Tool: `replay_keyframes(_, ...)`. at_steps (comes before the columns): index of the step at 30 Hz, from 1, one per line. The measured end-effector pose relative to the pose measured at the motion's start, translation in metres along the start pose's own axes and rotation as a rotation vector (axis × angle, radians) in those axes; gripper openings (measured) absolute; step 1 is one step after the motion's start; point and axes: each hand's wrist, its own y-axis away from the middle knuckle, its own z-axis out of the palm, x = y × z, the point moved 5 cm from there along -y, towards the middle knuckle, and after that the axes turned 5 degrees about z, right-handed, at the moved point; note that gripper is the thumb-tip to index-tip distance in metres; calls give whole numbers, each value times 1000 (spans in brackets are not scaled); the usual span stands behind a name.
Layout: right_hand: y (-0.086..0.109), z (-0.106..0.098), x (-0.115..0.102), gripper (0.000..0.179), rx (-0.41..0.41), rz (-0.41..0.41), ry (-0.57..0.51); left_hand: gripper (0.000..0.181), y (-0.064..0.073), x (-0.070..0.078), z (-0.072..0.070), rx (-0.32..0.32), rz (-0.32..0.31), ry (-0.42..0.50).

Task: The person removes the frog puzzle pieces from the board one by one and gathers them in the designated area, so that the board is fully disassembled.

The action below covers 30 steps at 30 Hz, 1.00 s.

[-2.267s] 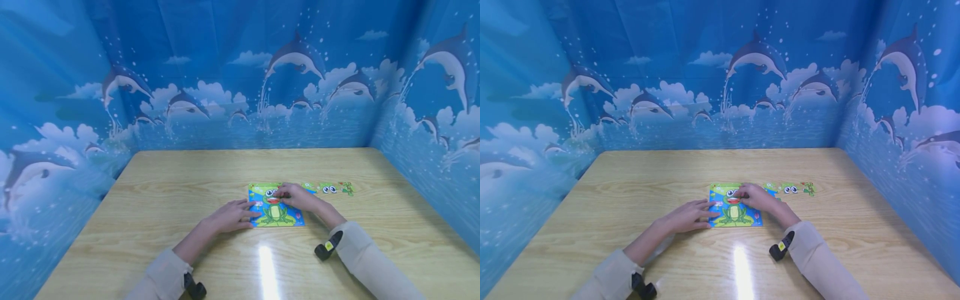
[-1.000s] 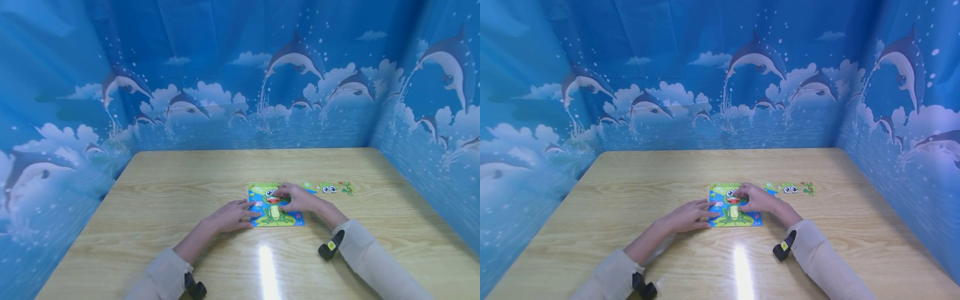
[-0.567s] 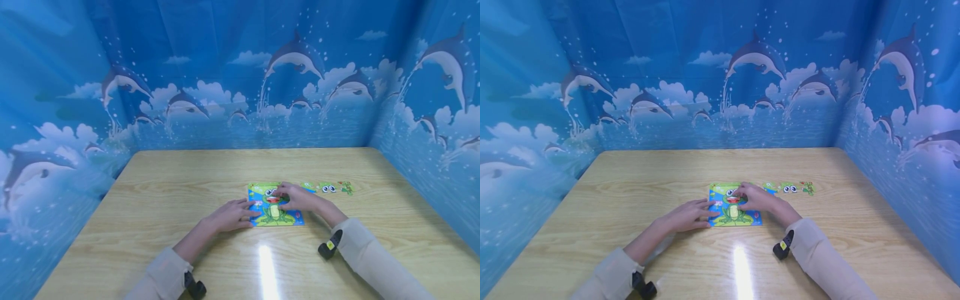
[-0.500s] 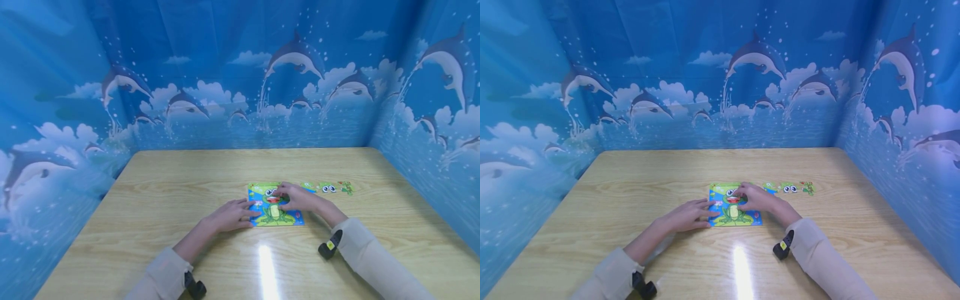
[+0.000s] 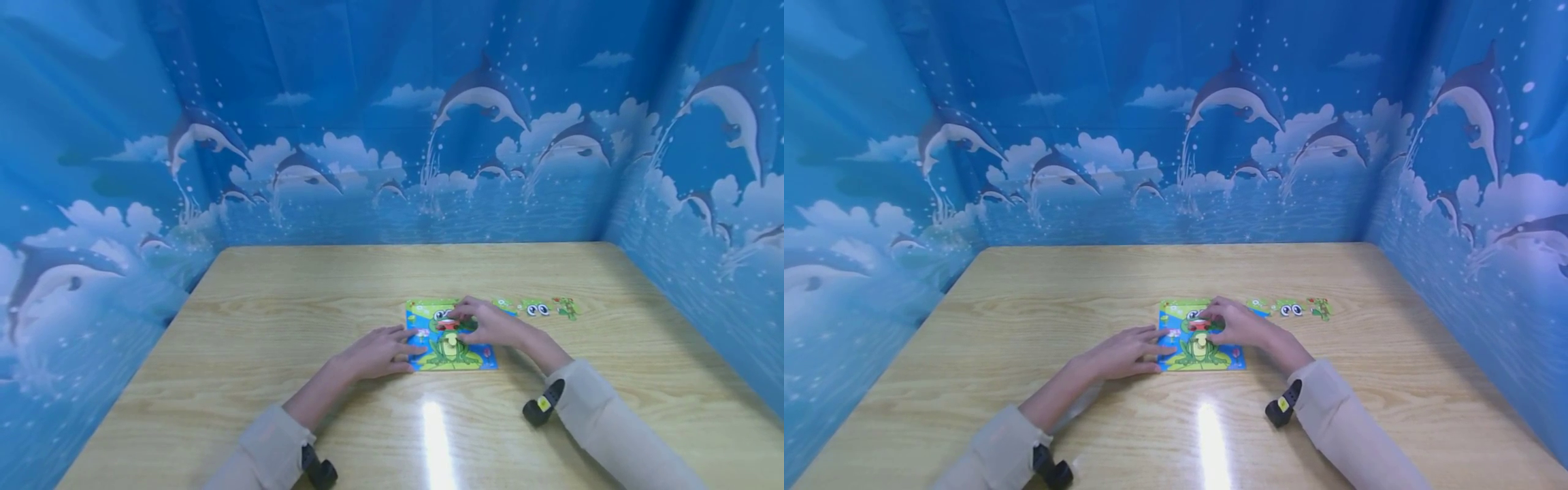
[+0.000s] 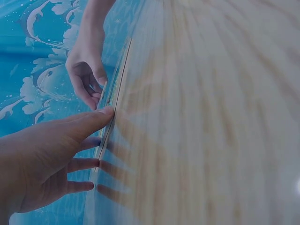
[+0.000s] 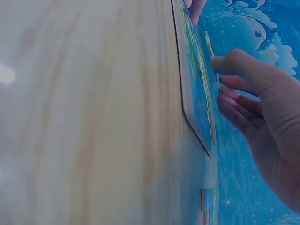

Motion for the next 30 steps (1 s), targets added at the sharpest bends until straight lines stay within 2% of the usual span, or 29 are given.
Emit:
replay_keyframes(6, 9, -10, 1, 43, 24, -1, -14, 46, 0, -1, 1, 6, 3, -7)
replay_keyframes(15, 30, -28, 10, 40, 70, 45, 1, 46, 0, 0, 2, 9, 9, -3)
replay_keyframes(19, 40, -37, 17, 38, 83, 76, -16, 46, 1, 0, 2, 18, 17, -4)
replay_keyframes(26, 61, -51, 30, 36, 145, 112, 33, 46, 1, 0, 2, 23, 24, -12)
replay_keyframes(30, 73, -60, 37, 36, 172, 132, 10, 45, 0, 0, 2, 23, 25, -8)
